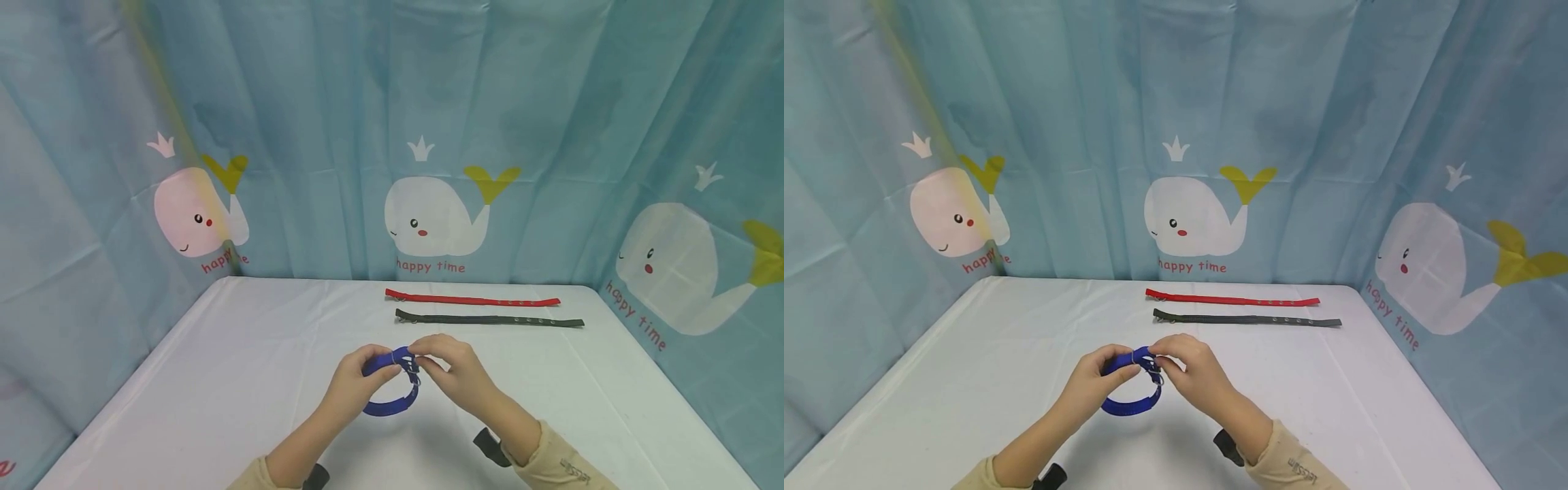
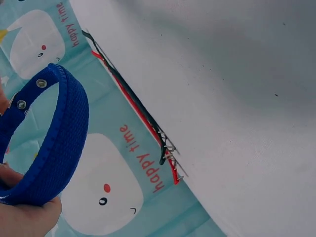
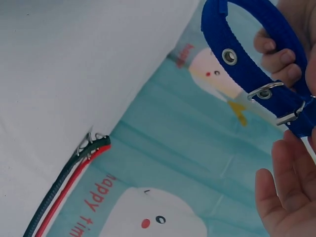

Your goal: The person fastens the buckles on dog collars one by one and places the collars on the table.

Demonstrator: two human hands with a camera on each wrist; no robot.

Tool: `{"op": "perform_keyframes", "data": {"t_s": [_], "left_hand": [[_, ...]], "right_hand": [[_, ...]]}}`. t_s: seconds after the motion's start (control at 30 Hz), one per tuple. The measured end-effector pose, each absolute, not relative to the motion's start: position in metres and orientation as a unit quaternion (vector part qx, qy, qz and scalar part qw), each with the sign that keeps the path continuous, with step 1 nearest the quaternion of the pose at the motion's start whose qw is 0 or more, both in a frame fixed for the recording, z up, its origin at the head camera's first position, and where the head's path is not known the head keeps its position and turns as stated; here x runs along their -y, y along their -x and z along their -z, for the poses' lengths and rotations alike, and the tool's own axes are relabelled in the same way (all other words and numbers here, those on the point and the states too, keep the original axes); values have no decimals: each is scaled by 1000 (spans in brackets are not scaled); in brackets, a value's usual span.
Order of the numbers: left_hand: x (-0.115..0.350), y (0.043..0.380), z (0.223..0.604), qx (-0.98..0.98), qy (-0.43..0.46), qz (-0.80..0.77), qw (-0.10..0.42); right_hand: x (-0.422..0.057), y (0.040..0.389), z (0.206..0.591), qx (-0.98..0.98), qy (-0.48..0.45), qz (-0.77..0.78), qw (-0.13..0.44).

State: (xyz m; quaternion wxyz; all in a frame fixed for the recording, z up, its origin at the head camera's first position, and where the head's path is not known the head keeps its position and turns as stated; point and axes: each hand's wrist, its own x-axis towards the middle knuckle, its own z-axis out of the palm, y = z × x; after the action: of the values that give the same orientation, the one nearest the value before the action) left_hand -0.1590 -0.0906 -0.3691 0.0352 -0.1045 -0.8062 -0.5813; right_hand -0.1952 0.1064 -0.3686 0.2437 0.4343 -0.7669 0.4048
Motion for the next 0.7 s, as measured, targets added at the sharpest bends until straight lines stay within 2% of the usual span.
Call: {"op": "perform_keyframes", "data": {"t_s": [0.37,0.7], "left_hand": [[92,159,373,806,94,583,30],[92,162,374,791,101,602,32]], "right_hand": [[-101,192,370,771,-450,-395,217],[-98,190,377,763,-449,-400,237]]}}
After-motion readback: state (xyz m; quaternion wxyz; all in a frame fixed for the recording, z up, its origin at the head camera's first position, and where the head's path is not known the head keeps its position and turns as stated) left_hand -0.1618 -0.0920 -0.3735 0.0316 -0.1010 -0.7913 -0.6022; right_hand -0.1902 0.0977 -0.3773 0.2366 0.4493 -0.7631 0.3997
